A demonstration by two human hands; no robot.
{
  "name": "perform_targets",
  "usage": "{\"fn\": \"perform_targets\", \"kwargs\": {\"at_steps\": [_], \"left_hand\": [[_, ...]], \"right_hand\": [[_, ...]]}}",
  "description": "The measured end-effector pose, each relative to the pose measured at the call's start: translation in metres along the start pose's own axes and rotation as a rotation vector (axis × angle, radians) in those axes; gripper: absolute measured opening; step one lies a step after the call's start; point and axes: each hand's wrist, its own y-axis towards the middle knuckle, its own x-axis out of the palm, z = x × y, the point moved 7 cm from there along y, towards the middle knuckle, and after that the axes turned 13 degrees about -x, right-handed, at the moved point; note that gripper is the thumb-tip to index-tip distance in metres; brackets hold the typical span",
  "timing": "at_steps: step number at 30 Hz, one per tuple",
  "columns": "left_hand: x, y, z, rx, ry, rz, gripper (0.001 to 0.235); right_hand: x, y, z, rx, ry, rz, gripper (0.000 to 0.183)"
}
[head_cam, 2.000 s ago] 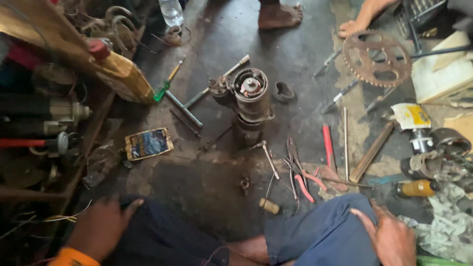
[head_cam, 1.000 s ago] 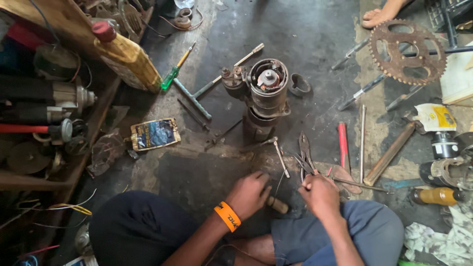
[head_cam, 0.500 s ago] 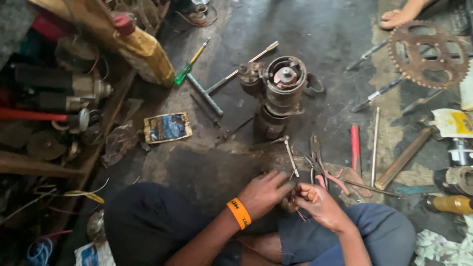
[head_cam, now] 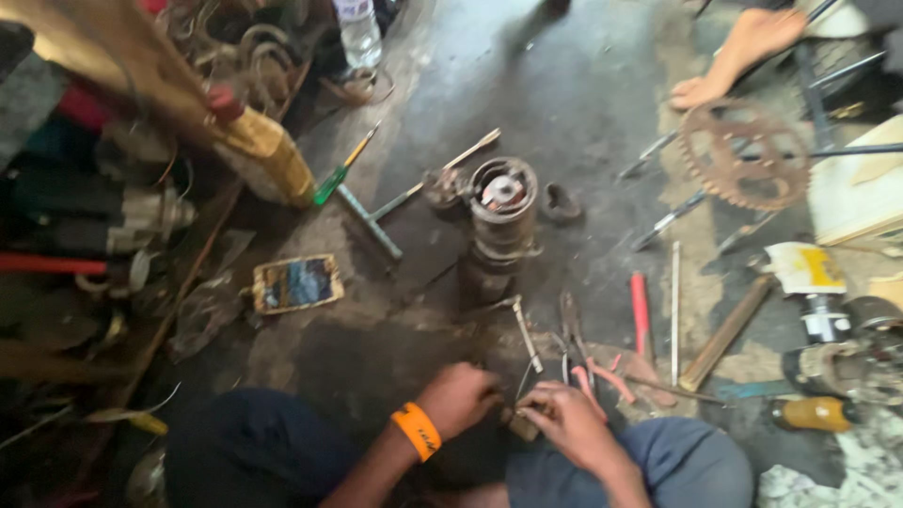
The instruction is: The person sits on the floor and uses pliers to strip and twist copper wires attached to a small metal component. They manipulate the wires and the component with both hands, occasionally adjusting their grip and the wire ends.
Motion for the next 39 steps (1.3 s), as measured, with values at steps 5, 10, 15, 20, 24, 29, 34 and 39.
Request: {"fn": "perform_targets", "kwargs": {"at_steps": [5,10,15,20,24,29,34,39], "left_hand": [[0.031,0.001,-0.034,-0.506,-0.501,-0.322,0.028],[0.029,-0.004,-0.040,-0.575,-1.217,-0.490,0.021],[-0.077,-0.005,-0.028,-0.397,-0.665,0.551,0.016],[-0.092,-0.027,0.074,0.257,0.034,0.605,0.041],[-0.060,-0.026,0.085,0.336,0.368,0.385,0.049],[-0.054,-0.018,0.069,0.258,0.400,0.277,0.044],[-0.068,-0.033,0.087,0.322,0.436,0.504,0.053],[-0.050,-0.039,0.099,0.442,0.519,0.495,0.041]], "right_hand": [[-0.034,0.000,-0.026,-0.110,-0.204,0.368,0.012],[-0.042,-0.015,-0.004,-0.013,-0.345,0.512,0.010],[0.001,-0.030,0.069,0.462,0.630,0.377,0.020],[0.027,-0.031,0.066,0.453,1.002,0.080,0.029],[0.031,-0.031,0.052,0.420,1.125,0.010,0.027],[0.026,-0.027,0.040,0.356,1.180,-0.041,0.024],[0.027,-0.031,0.046,0.382,1.281,-0.011,0.023],[0.033,-0.033,0.052,0.408,1.392,0.013,0.016]]}}
